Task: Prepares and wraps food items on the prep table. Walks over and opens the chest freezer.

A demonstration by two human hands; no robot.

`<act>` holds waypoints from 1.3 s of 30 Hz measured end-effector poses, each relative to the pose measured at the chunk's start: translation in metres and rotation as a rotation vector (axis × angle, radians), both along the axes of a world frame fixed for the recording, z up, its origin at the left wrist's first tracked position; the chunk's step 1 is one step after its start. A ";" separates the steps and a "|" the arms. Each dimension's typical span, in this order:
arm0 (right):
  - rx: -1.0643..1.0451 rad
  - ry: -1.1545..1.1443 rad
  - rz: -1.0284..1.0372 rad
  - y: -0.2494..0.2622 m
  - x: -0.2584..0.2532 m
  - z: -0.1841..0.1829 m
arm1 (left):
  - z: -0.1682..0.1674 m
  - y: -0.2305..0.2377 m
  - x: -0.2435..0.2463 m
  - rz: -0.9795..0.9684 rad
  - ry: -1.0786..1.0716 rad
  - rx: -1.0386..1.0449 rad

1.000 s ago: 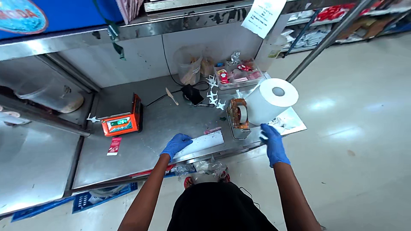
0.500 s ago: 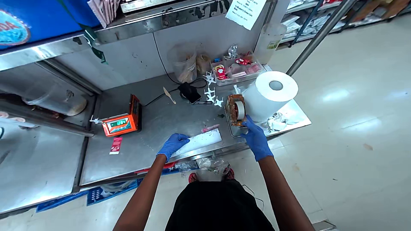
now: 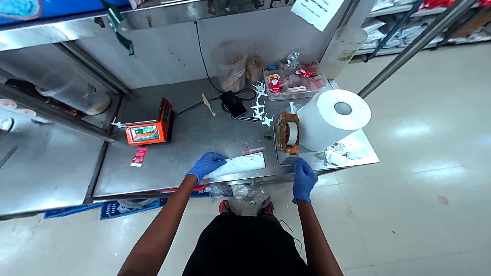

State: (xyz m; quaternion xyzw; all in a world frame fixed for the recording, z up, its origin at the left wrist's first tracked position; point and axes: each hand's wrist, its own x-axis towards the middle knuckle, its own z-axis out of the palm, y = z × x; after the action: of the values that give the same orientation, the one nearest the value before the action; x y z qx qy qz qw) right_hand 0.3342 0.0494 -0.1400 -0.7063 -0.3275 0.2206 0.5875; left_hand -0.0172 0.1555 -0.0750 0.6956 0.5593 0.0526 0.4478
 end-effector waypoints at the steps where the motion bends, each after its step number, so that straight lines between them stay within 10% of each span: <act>1: -0.026 -0.060 -0.016 -0.005 0.006 -0.003 | 0.001 -0.001 0.002 -0.003 0.001 0.008; 5: 0.065 -0.252 0.153 -0.028 0.002 0.025 | 0.000 0.003 -0.001 -0.057 0.006 0.042; 13: -0.092 0.108 0.798 0.038 -0.107 0.050 | -0.007 0.017 -0.002 -0.147 -0.050 0.040; 39: -0.110 -0.553 0.611 0.070 -0.162 -0.012 | -0.006 0.032 -0.007 -0.245 -0.133 -0.042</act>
State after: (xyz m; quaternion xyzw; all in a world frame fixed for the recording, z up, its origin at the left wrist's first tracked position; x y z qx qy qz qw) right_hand 0.1723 0.1193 -0.1522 -0.6398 -0.6551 0.2040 0.3463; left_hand -0.0239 0.1875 -0.0812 0.7441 0.4401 0.0319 0.5016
